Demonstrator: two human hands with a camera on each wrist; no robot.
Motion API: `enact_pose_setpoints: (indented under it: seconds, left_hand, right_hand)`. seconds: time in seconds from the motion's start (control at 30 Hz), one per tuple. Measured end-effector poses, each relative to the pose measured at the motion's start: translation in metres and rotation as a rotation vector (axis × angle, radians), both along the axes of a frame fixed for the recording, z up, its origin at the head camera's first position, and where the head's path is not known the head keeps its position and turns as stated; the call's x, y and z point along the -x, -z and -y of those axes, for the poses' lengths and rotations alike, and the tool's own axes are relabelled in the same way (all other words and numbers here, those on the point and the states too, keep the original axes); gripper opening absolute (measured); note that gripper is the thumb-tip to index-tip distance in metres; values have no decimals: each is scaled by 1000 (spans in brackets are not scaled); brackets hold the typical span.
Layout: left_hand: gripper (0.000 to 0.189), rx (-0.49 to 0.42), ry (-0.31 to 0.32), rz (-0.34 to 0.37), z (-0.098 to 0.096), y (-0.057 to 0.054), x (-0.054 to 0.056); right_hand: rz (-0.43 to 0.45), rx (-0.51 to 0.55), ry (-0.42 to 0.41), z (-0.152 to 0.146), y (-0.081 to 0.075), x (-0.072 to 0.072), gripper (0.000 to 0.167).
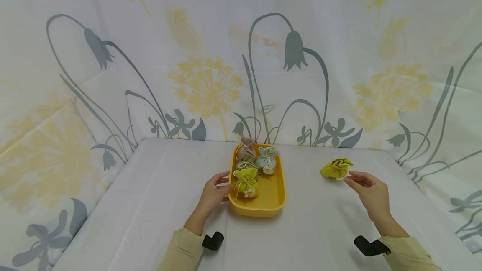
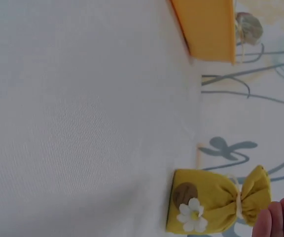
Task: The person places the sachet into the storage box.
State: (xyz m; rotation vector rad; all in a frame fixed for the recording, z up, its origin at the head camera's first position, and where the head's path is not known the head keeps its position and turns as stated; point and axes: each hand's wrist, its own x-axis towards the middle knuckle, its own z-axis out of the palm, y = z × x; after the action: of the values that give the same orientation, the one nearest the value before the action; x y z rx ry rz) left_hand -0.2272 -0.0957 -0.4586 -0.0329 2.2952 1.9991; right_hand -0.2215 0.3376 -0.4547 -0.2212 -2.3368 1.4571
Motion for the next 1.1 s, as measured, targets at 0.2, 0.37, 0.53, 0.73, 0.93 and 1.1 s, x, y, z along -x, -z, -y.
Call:
enact_pose_setpoints:
  seconds: [0.2,0.37,0.53,0.73,0.93,1.1]
  left_hand:
    - [48,3,2,-8,0,0,0]
    - [48,8,1,-1,1,0,1]
    - [49,10,2,-3,0,0,1]
    - [48,15,-7,3,-1,-1,0]
    - [48,19,-7,3,-1,-1,1]
    - [48,10,1,-7,0,-1,0]
  right_hand:
    - [-35,32,34,-18,15,14,46]
    - [26,35,86,-1,-12,6,48]
    - [50,40,123,6,-19,11,55]
    - [141,7,94,7,-23,22,57]
    - [255,-51,-12,10,-31,31,64]
    - [266,-49,-32,12,-34,35,60]
